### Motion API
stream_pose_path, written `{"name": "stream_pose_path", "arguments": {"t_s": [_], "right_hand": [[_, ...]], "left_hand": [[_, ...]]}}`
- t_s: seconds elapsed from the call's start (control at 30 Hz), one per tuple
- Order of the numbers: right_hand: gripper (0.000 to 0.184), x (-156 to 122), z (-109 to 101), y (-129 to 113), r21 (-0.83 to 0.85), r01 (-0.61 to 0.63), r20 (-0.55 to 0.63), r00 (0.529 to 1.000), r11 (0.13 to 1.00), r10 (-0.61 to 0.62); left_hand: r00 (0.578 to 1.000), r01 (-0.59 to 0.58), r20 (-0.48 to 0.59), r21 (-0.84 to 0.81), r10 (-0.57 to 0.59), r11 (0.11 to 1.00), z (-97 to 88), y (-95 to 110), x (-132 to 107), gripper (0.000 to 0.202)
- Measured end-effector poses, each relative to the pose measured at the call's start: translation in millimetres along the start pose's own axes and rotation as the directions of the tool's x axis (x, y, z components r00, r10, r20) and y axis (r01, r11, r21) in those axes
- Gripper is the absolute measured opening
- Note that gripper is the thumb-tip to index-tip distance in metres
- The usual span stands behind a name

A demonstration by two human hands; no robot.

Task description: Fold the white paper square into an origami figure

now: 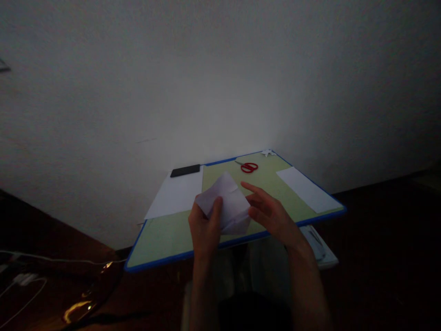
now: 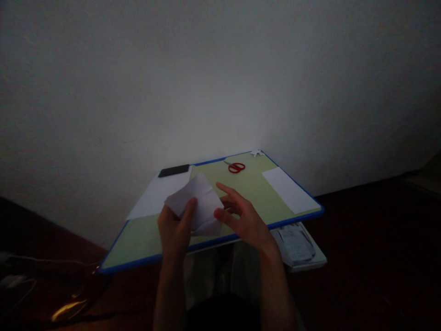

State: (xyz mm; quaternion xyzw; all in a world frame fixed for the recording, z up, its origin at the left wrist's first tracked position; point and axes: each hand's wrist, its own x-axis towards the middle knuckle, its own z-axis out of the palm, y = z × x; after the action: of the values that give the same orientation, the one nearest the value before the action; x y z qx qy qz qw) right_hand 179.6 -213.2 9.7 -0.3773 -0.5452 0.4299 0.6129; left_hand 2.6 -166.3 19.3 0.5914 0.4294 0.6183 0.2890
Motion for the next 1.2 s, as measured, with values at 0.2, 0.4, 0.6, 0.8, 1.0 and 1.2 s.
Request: {"name": "stream_pose_path", "arguments": {"t_s": [0.2,0.4,0.6,0.8,1.0,1.2], "right_hand": [[0.060,2.1,4.7,4.6,-0.029,0.013,0.005,1.000,0.999,-0.013],[0.033,9.1,12.4,6.1,-0.127,0.060,-0.100,0.992,0.990,-0.073],[0.029,8.6,8.8,2.6,-0.172,0.083,-0.099,0.990,0.982,-0.101],[0.034,8.1,10.0,0.6,-0.114,0.086,-0.161,0.982,0.990,-0.104],[0.024,7.6,11.3,0.4,-0.132,0.140,-0.075,0.986,0.981,-0.151],[0.024,7.8,11.3,-0.9,-0.174,0.197,-0.074,0.974,0.965,-0.212]], "left_hand": [[0.993,-0.118,0.013,-0.006,0.118,0.993,-2.3,-2.9,3.8,0.042],[0.918,-0.253,0.310,-0.028,0.249,0.967,-3.0,-0.4,-1.1,0.053],[0.938,-0.102,0.321,-0.111,0.133,0.988,0.1,4.7,-4.4,0.049],[0.974,0.069,0.225,-0.163,-0.032,0.984,6.2,6.7,-3.2,0.066],[0.958,0.109,0.283,-0.200,-0.049,0.974,5.2,7.9,-4.2,0.058],[0.948,0.105,0.313,-0.175,-0.046,0.979,4.2,6.0,-10.4,0.051]]}}
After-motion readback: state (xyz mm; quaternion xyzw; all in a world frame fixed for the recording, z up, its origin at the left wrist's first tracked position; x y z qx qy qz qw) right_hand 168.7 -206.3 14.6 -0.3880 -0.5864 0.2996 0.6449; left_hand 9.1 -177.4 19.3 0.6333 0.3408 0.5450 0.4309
